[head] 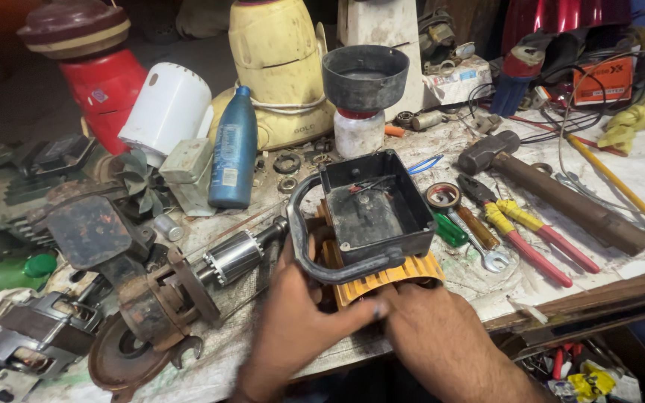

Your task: The person strips and twists wires, then inserts them into a black plastic housing attached to a yellow motor casing. They adjust the wires inside the housing and rotate the motor casing to inspect the copper windings.

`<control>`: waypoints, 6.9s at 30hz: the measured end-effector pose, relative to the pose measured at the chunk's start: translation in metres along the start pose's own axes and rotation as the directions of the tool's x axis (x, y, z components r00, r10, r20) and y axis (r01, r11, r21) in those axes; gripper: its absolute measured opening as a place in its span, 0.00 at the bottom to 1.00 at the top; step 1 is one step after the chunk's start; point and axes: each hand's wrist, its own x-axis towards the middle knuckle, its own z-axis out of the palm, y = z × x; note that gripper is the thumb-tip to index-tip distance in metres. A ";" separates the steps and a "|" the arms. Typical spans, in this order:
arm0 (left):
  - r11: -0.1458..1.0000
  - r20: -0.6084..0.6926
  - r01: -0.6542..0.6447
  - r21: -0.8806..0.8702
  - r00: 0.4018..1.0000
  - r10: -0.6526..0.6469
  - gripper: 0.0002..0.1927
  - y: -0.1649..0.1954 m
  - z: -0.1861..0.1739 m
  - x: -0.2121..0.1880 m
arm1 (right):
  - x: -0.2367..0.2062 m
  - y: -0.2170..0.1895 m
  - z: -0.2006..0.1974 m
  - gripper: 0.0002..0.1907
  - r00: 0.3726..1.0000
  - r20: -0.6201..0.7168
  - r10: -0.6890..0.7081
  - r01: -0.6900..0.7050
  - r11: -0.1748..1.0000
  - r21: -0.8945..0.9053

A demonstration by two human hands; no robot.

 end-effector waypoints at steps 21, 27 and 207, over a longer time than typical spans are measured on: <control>0.969 -0.271 -0.019 0.248 0.959 0.088 0.21 -0.007 0.016 -0.003 | -0.006 -0.016 -0.043 0.35 0.997 -0.038 0.061 -0.061 0.998 0.003; 0.973 -0.319 -0.027 0.229 0.942 0.101 0.20 -0.004 0.021 -0.002 | -0.004 -0.018 -0.047 0.30 0.989 -0.145 0.040 -0.029 0.997 0.076; 0.970 -0.356 0.018 0.241 0.932 0.071 0.25 0.001 0.040 -0.010 | 0.023 -0.006 -0.006 0.05 0.944 -0.329 0.020 0.026 0.990 0.135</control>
